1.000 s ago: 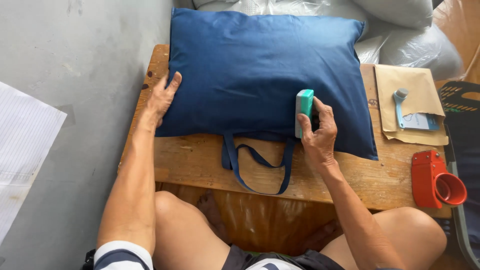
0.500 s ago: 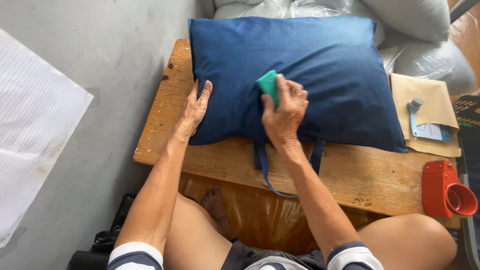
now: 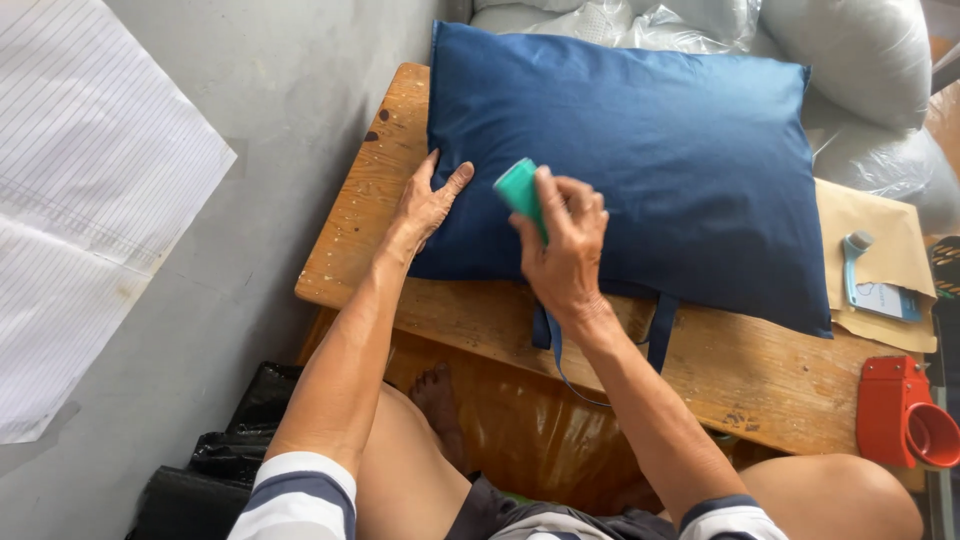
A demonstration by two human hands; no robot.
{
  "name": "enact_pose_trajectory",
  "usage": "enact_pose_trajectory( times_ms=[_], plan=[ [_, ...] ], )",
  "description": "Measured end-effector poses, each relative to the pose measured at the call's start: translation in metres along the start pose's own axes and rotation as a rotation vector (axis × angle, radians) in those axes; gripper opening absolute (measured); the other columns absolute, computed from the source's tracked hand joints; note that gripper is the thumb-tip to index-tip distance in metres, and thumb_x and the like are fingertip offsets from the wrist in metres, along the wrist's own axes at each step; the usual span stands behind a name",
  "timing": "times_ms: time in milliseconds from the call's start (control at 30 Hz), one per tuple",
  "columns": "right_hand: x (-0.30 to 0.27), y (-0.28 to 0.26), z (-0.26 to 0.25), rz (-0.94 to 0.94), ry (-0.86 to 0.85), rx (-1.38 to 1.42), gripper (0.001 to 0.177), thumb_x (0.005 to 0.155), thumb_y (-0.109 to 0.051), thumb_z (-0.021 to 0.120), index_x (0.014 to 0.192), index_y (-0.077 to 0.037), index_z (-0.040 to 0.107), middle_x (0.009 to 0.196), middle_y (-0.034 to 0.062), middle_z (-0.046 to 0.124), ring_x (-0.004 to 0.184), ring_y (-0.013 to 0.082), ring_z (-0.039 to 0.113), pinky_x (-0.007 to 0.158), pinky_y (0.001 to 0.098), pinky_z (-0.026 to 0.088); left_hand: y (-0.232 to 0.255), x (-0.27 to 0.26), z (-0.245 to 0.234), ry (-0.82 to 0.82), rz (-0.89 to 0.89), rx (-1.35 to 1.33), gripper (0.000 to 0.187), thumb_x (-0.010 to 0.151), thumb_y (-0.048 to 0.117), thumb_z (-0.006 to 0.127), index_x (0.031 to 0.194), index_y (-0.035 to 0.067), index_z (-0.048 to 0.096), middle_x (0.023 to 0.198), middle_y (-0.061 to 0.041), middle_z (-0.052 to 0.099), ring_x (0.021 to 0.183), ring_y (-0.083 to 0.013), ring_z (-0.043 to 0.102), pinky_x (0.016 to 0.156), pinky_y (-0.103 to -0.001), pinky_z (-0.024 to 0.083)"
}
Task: The person scrubs the surface of a blue tote bag with a green sponge, then switches to a small blue brush to clean the handles and seams. The person works methodically along the edges and corners of the bag.
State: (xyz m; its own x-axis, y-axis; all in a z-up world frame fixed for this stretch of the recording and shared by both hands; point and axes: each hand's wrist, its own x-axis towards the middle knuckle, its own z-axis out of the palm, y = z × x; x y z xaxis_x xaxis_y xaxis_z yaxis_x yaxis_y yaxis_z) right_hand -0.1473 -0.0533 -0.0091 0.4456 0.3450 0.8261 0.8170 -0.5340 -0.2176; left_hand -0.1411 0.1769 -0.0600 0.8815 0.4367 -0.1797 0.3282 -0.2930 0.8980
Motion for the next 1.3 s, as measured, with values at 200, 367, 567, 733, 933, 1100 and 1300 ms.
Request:
enact_pose_trajectory(
  times_ms=[200,367,567,733,933,1100,1300],
  plan=[
    [0.011,0.011,0.048,0.123,-0.008,-0.26,0.065,0.076,-0.026,0.088,0.132,-0.005,0.061,0.108,0.0097,0.053,0.091,0.0328,0.054,0.073,0.0451,0.041,-0.001,0.005,-0.001,0.004,-0.025,-0.002,0.097,0.082,0.088,0.061,0.152,0.022,0.05,0.143,-0.016,0.06,0.134,-0.0326,0.057,0.109,-0.044,0.048],
    [-0.041,-0.059,0.069,0.018,-0.059,-0.129,0.047,0.092,-0.028,0.068,0.131,-0.003,0.062,0.107,0.0107,0.054,0.087,0.0309,0.054,0.071,0.0416,0.039,-0.001,0.017,-0.003,-0.007,-0.046,0.057,0.098,0.074,0.086,0.071,0.146,0.022,0.055,0.141,-0.014,0.062,0.133,-0.0322,0.058,0.111,-0.044,0.047],
    [-0.062,-0.069,0.085,-0.146,-0.06,-0.09,0.041,0.1,-0.027,0.057,0.134,-0.005,0.063,0.111,0.0115,0.058,0.093,0.0285,0.059,0.077,0.0395,0.04,0.004,0.018,-0.013,-0.025,-0.084,0.109,0.095,0.07,0.083,0.077,0.141,0.024,0.058,0.138,-0.011,0.064,0.133,-0.0305,0.058,0.111,-0.042,0.048],
    [-0.092,-0.082,0.111,-0.224,-0.252,-0.009,0.051,0.08,-0.022,0.075,0.128,-0.007,0.065,0.112,0.0115,0.059,0.097,0.0297,0.059,0.077,0.0421,0.042,0.013,0.011,-0.013,-0.009,-0.108,0.099,0.096,0.069,0.081,0.079,0.142,0.021,0.057,0.138,-0.012,0.063,0.133,-0.0314,0.058,0.11,-0.043,0.047],
    [-0.103,-0.095,0.093,-0.059,-0.43,0.103,0.055,0.082,-0.025,0.078,0.131,-0.006,0.061,0.107,0.0102,0.057,0.093,0.031,0.06,0.074,0.0423,0.044,-0.001,0.013,-0.015,-0.073,-0.078,0.106,0.098,0.077,0.083,0.071,0.149,0.02,0.048,0.147,-0.015,0.057,0.139,-0.0326,0.053,0.115,-0.047,0.044],
    [-0.078,-0.083,0.045,-0.101,-0.397,0.177,0.04,0.101,-0.029,0.059,0.134,-0.007,0.061,0.115,0.0084,0.058,0.103,0.0269,0.058,0.085,0.0401,0.04,0.005,0.007,-0.013,-0.11,-0.077,0.143,0.101,0.08,0.085,0.066,0.154,0.022,0.039,0.157,-0.012,0.048,0.146,-0.0286,0.044,0.122,-0.046,0.036],
    [-0.048,-0.017,0.051,-0.162,-0.024,-0.04,0.033,0.098,-0.023,0.066,0.127,-0.008,0.067,0.116,0.0096,0.06,0.101,0.03,0.059,0.09,0.0437,0.037,0.005,0.01,-0.01,-0.081,-0.045,0.161,0.097,0.084,0.083,0.064,0.153,0.02,0.041,0.155,-0.014,0.05,0.143,-0.0308,0.047,0.12,-0.046,0.039]
  ],
)
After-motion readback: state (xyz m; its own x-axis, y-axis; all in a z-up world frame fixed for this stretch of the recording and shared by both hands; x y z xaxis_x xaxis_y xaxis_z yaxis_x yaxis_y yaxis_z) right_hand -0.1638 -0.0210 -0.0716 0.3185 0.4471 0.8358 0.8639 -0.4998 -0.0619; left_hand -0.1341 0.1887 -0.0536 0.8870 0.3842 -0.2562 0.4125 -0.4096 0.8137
